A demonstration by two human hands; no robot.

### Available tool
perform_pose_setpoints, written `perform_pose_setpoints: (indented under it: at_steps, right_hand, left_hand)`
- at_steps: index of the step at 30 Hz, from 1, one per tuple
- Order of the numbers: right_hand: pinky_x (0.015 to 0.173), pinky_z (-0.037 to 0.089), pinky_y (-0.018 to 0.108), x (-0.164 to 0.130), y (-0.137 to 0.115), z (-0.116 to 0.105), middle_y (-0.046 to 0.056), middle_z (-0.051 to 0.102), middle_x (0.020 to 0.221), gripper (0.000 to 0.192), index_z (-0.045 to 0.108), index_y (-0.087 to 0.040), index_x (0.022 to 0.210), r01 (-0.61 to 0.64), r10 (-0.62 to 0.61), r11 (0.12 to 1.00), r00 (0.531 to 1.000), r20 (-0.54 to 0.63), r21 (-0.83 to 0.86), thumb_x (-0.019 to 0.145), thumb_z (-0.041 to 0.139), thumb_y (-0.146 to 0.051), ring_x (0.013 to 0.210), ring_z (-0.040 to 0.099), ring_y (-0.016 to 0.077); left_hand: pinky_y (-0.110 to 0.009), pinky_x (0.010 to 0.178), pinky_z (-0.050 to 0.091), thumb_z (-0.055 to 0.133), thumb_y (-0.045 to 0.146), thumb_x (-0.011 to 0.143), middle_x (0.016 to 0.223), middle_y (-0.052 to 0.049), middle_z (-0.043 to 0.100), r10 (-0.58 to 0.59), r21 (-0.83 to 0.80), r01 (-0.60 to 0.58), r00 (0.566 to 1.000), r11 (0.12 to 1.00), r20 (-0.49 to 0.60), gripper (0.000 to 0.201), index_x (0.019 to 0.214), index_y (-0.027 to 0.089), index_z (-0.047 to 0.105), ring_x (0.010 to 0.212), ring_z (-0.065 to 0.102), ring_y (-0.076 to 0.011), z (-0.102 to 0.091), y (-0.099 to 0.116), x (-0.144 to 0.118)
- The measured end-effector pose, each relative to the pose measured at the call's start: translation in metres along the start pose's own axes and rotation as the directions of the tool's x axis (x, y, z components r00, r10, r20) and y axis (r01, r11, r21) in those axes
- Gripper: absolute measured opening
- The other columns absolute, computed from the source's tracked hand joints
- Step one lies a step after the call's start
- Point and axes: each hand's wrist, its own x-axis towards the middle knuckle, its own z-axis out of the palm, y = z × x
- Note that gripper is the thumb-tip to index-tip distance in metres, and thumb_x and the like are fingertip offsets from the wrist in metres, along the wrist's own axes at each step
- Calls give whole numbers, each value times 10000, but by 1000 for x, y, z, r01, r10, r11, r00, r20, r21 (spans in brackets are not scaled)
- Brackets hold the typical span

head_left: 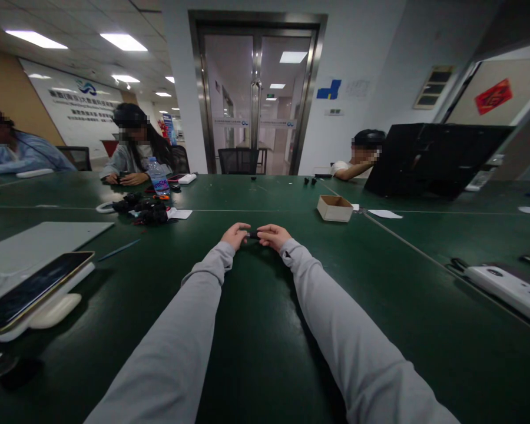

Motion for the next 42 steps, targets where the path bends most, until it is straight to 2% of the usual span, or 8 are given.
perform_pose_setpoints:
  at_steps: [4,8,12,22,27,35,39,42]
  right_hand:
    - [422,456,143,0,0,0,3,606,545,221,590,-113,750,-6,6,1000,1000,5,3,579,727,-85,457,556,68]
    - [419,454,143,0,0,0,4,605,541,213,588,-113,749,-10,10,1000,1000,8,4,586,721,-82,457,558,71]
    - [421,456,147,0,0,-1,-3,597,538,215,595,-117,751,-11,11,1000,1000,16,1,584,729,-95,459,553,69]
    - [418,462,131,1,1,-1,-8,607,543,229,603,-123,751,-9,10,1000,999,49,-17,569,742,-115,457,556,60]
    - [417,460,137,1,1,-1,-10,606,548,231,602,-126,756,-12,13,1000,999,38,-12,572,741,-115,458,553,61]
    - [428,460,140,-1,0,-2,-3,612,564,244,598,-123,770,-9,9,1000,998,64,1,569,734,-92,470,559,65]
    - [423,454,141,-2,-1,-1,-6,612,562,258,594,-126,785,-4,4,1000,998,63,3,569,731,-91,474,561,69]
    - [428,455,146,-1,-1,-2,0,613,569,260,596,-123,790,-3,3,1000,998,67,-6,570,730,-90,480,563,72]
  left_hand:
    - [-163,355,266,449,155,716,511,42,498,-46,-26,47,998,999,38,336,1045,147,520,352,359,-50,0,3,-1]
    - [-164,344,237,360,268,812,392,52,407,-34,-24,36,998,999,59,302,990,115,550,310,338,-57,0,4,-1]
    - [-157,339,252,458,227,759,498,45,501,-51,-46,54,997,997,64,345,1094,148,491,331,389,-50,0,6,-2]
    - [-157,327,231,400,219,790,391,57,431,-47,-42,51,995,998,87,300,1033,113,542,290,327,-45,0,6,-2]
    - [-154,333,239,443,266,792,384,63,429,-27,-29,31,993,999,115,288,1002,109,563,290,328,-40,0,8,-3]
    - [-154,339,252,421,313,813,436,45,465,-37,-33,40,996,999,77,307,1016,123,551,314,356,-43,0,8,-4]
    - [-151,347,272,480,255,782,519,40,518,-14,-32,16,998,999,67,372,1136,140,461,348,401,-47,1,6,-4]
    - [-150,347,266,392,260,826,466,45,479,-32,-6,32,996,999,80,327,1110,123,479,329,377,-47,1,5,-4]
